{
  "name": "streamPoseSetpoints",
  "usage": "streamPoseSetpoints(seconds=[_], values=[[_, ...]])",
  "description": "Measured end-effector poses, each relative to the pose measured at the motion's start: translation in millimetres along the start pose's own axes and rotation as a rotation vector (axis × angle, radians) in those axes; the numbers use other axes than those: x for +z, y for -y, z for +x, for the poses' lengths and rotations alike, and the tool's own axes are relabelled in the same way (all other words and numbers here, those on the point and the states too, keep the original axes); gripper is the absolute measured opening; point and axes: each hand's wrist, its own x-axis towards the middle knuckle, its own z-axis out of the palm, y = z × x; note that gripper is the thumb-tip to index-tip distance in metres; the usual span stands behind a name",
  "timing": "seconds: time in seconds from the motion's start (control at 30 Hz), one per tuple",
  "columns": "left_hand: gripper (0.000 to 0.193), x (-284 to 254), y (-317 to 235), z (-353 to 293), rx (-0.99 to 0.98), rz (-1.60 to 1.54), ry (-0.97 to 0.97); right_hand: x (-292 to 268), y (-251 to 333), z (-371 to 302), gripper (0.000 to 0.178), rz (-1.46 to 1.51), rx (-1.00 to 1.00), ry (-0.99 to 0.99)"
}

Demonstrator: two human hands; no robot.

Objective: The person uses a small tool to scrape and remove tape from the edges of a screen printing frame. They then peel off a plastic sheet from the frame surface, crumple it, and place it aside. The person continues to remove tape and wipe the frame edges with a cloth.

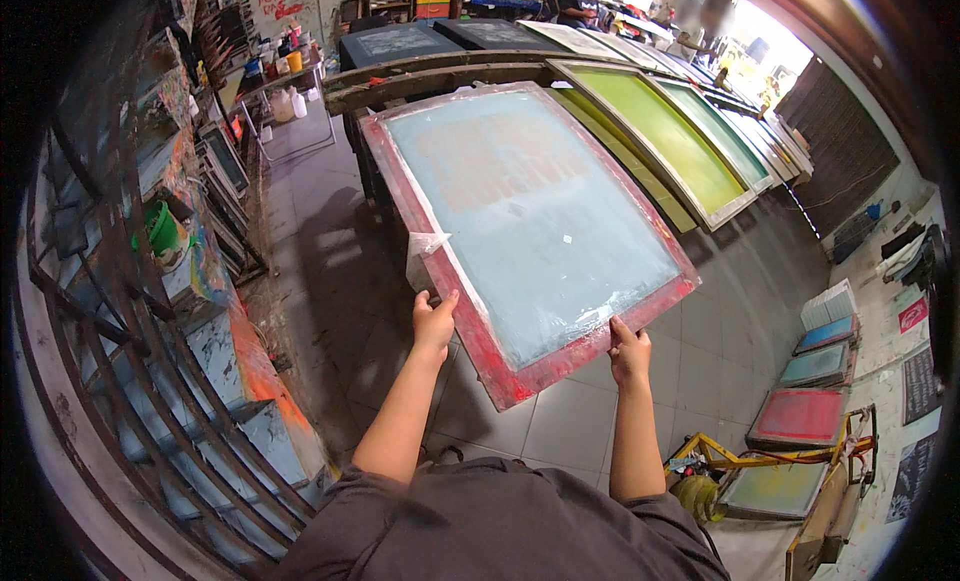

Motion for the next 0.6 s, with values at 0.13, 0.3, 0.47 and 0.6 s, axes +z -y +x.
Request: streamPoseSetpoints(seconds=[0.13,0.3,0.47,0.6], values=[[0.048,1,-7,-7,-0.007,-0.012,0.045,-16,2,11,0.042,-0.086,0.068,0.045],[0.078,9,-30,-5,-0.016,0.038,0.159,1,28,12,0.039,-0.064,0.006,-0.037],[0.075,24,-34,0,-0.007,0.133,0.067,-2,25,29,0.038,-0.041,-0.004,-0.015],[0.077,27,-25,17,0.035,0.182,0.038,4,16,41,0.038,-0.067,-0.007,-0.080]])
